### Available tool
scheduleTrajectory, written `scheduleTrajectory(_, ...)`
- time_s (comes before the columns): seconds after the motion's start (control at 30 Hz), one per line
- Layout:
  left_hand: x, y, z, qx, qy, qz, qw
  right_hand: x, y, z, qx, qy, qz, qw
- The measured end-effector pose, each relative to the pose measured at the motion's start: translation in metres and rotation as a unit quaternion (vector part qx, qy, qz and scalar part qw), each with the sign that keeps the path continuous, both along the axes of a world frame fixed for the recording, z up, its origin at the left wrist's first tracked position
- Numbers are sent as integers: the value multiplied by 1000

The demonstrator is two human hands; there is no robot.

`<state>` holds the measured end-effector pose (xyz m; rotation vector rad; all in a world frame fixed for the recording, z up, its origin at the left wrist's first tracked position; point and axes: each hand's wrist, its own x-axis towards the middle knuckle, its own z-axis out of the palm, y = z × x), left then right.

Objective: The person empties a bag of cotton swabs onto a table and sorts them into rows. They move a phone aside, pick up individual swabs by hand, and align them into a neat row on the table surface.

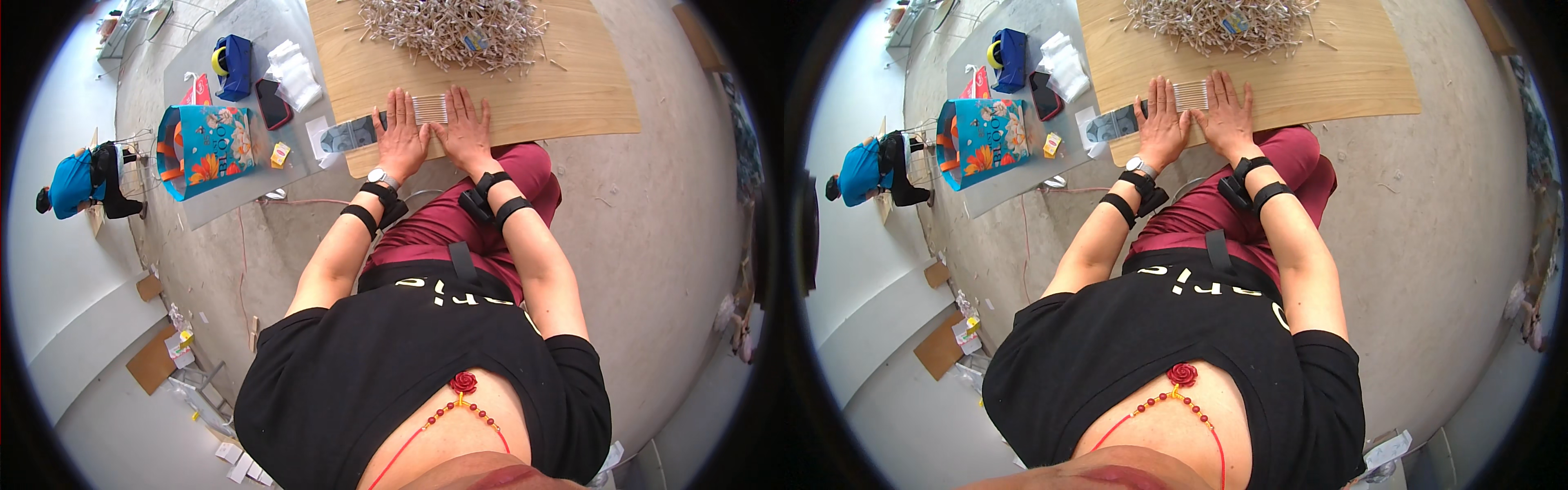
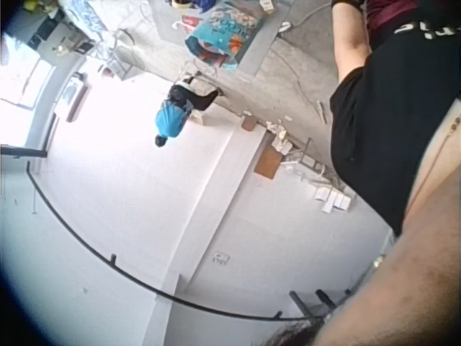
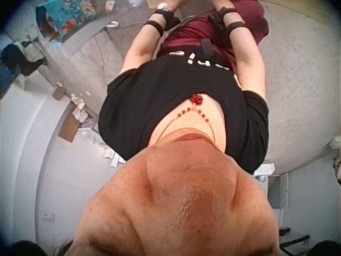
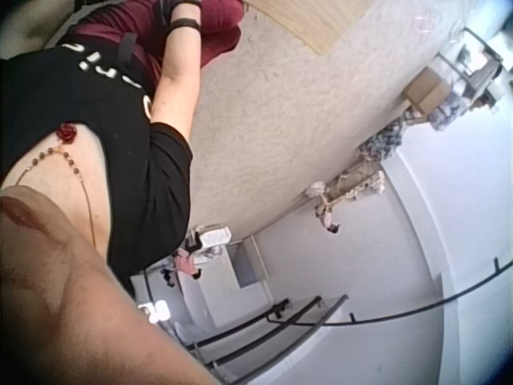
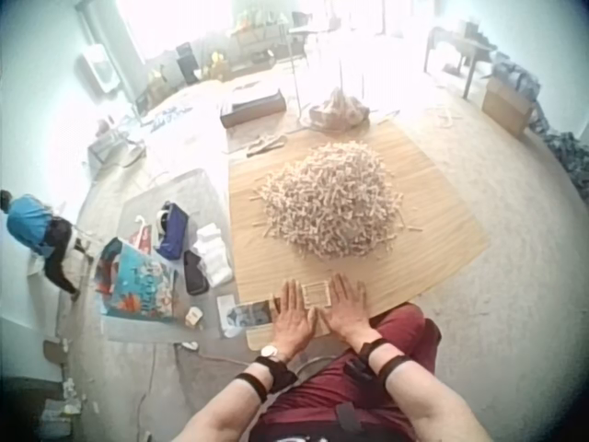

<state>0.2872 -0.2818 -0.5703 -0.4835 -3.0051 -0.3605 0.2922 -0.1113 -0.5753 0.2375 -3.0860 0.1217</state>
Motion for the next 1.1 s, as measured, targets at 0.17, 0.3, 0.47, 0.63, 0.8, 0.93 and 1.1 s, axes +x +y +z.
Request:
scheduleTrajectory(0.17, 1, 0, -2, 0, 8, 3, 1000, 0, 0, -1, 0, 7, 1, 1000)
scheduleTrajectory(0.3, 1, 1, -2, 0, 12, 4, 1000, 0, 2, 0, -6, 8, -1, 1000)
scheduleTrajectory(0.47, 1, -2, -3, 11, 6, 3, 1000, 0, 1, -1, -23, 13, 3, 1000)
scheduleTrajectory(0.63, 0, -4, -3, 43, 6, 6, 999, -1, 2, 0, -22, -1, -2, 1000)
scheduleTrajectory(0.8, 1, -4, 1, 48, 4, -3, 999, -4, 0, -1, -89, 17, 10, 996)
scheduleTrajectory(0.93, 1, -7, 6, 20, 7, -29, 999, -5, -11, 4, -117, 7, 37, 992)
scheduleTrajectory(1.1, -1, -7, 10, 19, 7, -37, 999, -3, -14, 3, -120, 12, 34, 992)
